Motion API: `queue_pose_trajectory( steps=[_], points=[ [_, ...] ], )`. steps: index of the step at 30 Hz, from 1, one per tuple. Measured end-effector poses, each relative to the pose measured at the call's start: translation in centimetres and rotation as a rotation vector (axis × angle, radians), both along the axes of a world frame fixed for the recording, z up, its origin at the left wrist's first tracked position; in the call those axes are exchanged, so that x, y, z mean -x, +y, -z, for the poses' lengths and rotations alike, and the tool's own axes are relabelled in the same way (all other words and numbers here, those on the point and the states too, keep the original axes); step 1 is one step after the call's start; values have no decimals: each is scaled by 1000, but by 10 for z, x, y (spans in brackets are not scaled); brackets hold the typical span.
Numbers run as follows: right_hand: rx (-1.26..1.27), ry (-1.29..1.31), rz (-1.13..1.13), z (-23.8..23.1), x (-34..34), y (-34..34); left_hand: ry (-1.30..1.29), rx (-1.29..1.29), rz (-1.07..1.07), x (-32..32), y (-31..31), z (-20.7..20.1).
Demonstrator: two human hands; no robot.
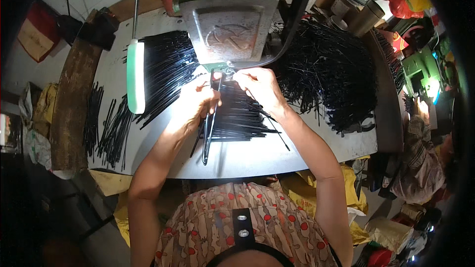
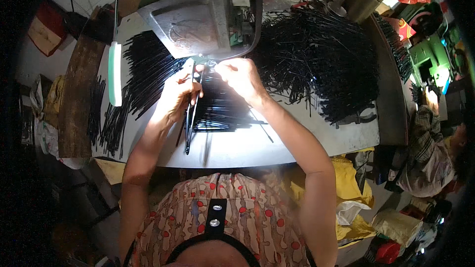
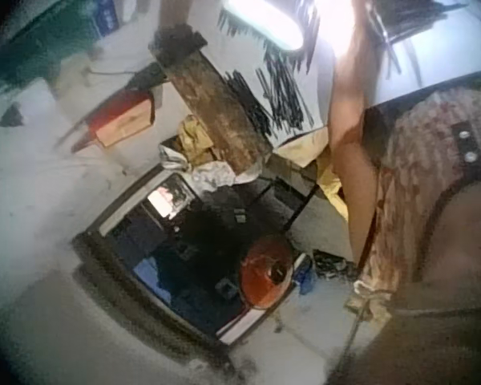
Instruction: The person assembles small black plastic components and black strips using a manual press machine.
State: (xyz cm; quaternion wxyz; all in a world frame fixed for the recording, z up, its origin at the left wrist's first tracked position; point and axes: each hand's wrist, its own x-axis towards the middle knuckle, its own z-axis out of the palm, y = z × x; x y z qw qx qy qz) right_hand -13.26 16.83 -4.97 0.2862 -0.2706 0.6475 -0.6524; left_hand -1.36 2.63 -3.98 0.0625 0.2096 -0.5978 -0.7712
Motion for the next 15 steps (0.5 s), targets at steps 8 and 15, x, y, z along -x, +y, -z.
queue_pose_trajectory(
  steps=[8, 15],
  points=[
    [16, -133, -12, -17, -3, -2, 50, -150, 40, 9, -5, 1],
    [41, -158, -61, -17, -3, 1, 106, -224, 41, 11, 0, -1]
  ],
)
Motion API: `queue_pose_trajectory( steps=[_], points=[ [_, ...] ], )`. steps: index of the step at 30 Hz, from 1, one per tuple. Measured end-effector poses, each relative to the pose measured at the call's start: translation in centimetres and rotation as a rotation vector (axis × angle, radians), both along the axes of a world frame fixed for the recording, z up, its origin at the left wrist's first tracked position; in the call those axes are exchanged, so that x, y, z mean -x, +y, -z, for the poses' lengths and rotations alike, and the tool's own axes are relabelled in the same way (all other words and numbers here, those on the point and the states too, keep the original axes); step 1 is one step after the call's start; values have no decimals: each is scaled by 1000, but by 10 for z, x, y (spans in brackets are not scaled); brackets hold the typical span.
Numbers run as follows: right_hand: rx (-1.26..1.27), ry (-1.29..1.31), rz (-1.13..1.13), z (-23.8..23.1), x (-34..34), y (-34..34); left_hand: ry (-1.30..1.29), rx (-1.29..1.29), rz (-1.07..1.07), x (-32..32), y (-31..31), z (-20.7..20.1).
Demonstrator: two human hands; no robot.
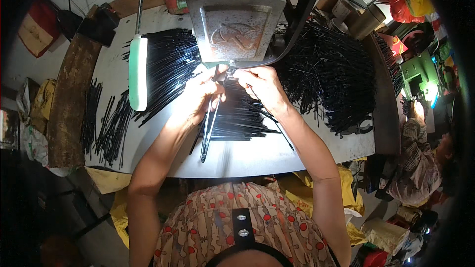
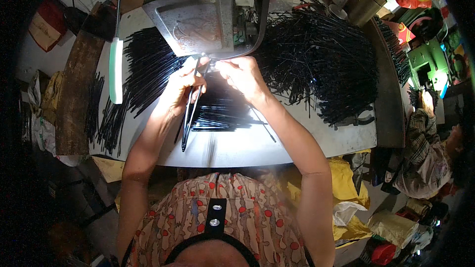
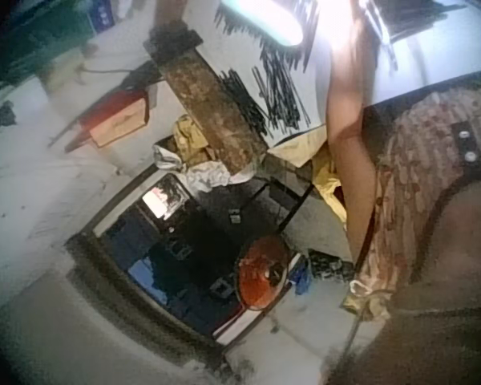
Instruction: The person assembles small black plastic components and black strips using a manual press machine.
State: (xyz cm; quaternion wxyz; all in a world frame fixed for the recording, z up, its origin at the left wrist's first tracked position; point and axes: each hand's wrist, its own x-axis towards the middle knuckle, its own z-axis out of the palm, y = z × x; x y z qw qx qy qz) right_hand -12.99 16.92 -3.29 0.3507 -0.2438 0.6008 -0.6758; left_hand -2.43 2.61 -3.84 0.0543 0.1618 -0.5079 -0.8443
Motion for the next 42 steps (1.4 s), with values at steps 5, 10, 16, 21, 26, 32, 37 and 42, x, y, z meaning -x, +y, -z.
queue_pose_trajectory(
  steps=[5, 10, 16, 21, 26, 32, 37, 42],
  points=[
    [17, 29, 0, 5, 2, -2, -5, -24, -17, 2, 6, -6],
    [36, 18, -4, 6, 3, -3, -44, 16, -25, 4, 6, -8],
    [34, -4, -9, 5, 0, -4, -34, -26, -10, 2, 3, -1],
    [-22, -137, 26, 5, -2, -4, -59, 80, -20, -1, 2, -3],
    [-18, -153, -23, 7, -5, 4, -49, 127, 7, -7, -4, 0],
    [47, -126, 21, 6, -11, -1, 55, 122, -86, 0, 4, 9],
    [43, -129, 70, 8, -12, -7, 20, 62, -114, 6, 9, 4],
    [97, -93, 35, 14, -11, -12, 2, 98, -123, 8, 9, 7]
  ],
)
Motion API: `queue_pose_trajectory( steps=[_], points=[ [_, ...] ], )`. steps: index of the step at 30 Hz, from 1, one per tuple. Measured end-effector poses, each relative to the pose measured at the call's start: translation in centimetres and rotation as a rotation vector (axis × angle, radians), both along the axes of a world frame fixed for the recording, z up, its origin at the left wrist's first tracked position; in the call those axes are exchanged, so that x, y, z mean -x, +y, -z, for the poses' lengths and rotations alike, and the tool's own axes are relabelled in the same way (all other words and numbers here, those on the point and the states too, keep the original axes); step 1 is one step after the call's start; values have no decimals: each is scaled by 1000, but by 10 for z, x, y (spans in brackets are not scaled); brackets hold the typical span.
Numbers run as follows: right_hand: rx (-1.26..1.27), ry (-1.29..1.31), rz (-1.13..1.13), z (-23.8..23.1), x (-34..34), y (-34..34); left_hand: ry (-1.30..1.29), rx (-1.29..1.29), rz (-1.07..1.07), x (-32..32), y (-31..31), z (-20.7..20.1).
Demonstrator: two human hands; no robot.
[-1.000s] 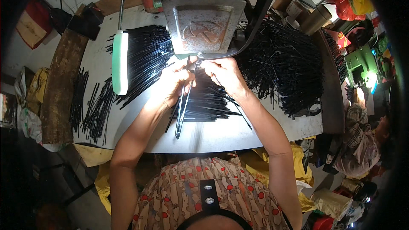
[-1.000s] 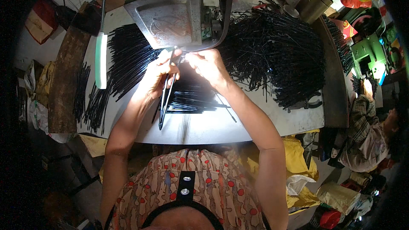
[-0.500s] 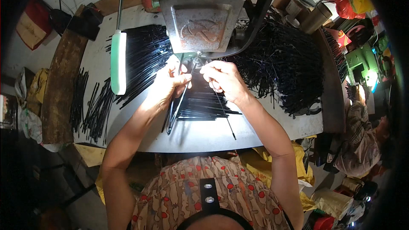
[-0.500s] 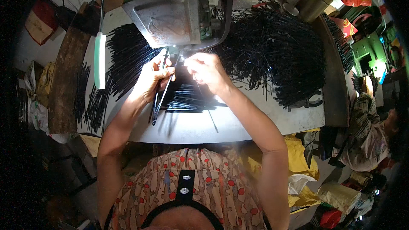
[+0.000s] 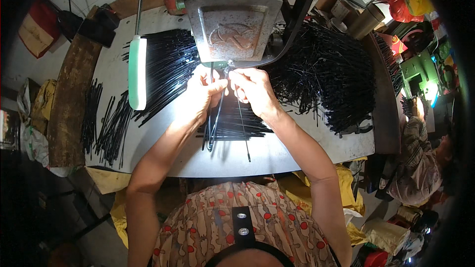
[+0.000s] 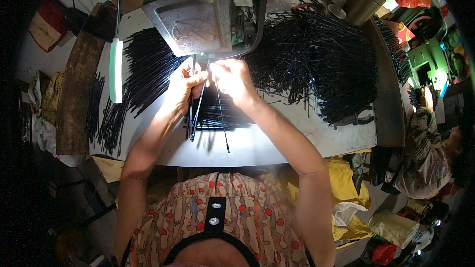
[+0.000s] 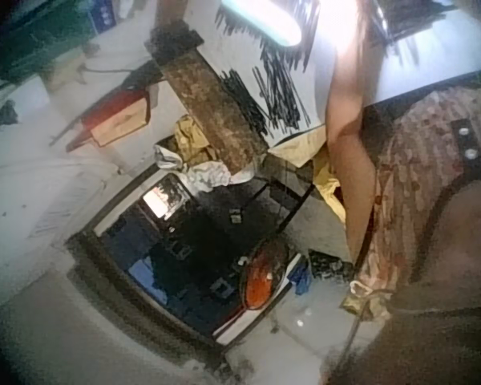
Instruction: The person assembles small black plastic components and black strips using a manual press machine.
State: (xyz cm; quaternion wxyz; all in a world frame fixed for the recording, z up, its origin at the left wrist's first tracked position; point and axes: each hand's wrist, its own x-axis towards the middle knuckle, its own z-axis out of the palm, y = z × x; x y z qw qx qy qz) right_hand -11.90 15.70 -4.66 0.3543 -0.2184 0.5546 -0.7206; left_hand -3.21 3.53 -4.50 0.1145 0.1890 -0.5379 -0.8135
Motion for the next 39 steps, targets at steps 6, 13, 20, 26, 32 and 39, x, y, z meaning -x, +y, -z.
queue_pose_trajectory(
  steps=[6, 13, 20, 26, 32, 39],
  points=[
    [-21, 8, 31, 4, 1, -1, -6, -4, -41, 5, 0, 6],
    [-53, 13, 74, 3, -2, -2, -19, 14, -37, 4, 2, 6],
    [18, -88, 49, 0, -3, -4, 12, -88, 9, 4, -3, 5],
    [28, -99, 46, 1, -3, -5, 33, -93, 12, 6, -4, 0],
    [38, -97, 36, -2, -3, -4, -4, -74, -2, 6, -4, -2],
    [-17, -88, 15, -4, -4, -4, 22, -75, 0, 5, -6, 5]
  ],
)
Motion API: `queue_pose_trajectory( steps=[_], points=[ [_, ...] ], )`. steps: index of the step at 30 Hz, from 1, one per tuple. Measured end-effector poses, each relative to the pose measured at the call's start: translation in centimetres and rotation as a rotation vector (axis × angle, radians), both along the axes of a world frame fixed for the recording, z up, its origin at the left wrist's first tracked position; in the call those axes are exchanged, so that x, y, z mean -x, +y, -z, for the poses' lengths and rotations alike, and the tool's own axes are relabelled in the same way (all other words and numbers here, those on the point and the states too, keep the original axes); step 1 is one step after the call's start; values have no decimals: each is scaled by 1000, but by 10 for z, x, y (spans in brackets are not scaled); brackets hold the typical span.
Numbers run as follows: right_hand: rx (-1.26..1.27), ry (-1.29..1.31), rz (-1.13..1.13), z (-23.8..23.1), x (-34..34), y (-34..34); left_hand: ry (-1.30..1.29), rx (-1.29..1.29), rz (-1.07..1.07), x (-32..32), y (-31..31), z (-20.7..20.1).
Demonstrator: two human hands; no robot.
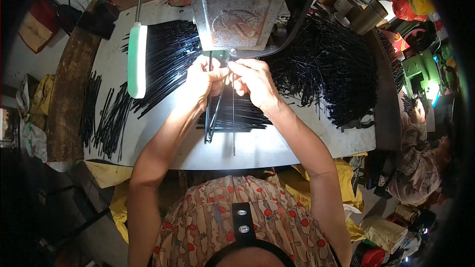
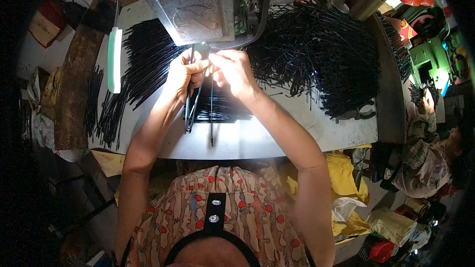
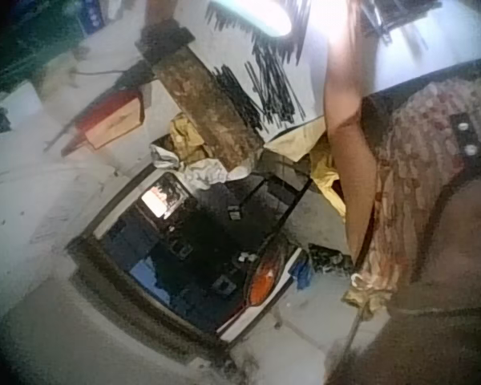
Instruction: The person assembles small black plastic components and black strips using a manual press machine.
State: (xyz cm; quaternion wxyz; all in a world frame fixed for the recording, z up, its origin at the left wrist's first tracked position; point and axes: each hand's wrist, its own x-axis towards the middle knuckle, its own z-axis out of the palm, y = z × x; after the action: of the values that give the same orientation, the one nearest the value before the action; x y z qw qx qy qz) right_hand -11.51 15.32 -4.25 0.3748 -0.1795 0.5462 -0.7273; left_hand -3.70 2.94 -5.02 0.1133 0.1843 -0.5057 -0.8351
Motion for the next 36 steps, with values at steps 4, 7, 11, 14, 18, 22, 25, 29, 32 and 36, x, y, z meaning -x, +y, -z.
queue_pose_trajectory(
  steps=[4, 7, 11, 14, 18, 22, 25, 29, 32, 36],
  points=[
    [-36, -36, -15, 0, 2, 1, 19, -24, 27, 0, 0, -1],
    [-36, -82, -4, 3, 3, 1, -1, 24, 29, -2, 2, 3],
    [-42, -3, -64, 6, 10, 7, -13, 23, 17, -4, 2, 0],
    [-125, 47, -52, -1, 14, 21, -51, 12, -17, -2, 2, 2],
    [-261, 156, 46, -11, 36, 51, -66, 79, 6, -1, 1, -3],
    [-302, 265, 99, -23, 41, 67, -21, 105, 2, -8, -5, -11],
    [-345, 316, 73, -22, 46, 82, -105, 275, 45, -16, -25, -19],
    [-492, 515, -15, -18, 47, 98, -248, 675, 119, -66, -74, -55],
    [-672, 769, -60, -11, 44, 100, -270, 1486, -34, -92, -93, -47],
    [-923, 1170, -39, -16, 26, 84, 105, 1500, -49, -77, -38, -47]
  ],
)
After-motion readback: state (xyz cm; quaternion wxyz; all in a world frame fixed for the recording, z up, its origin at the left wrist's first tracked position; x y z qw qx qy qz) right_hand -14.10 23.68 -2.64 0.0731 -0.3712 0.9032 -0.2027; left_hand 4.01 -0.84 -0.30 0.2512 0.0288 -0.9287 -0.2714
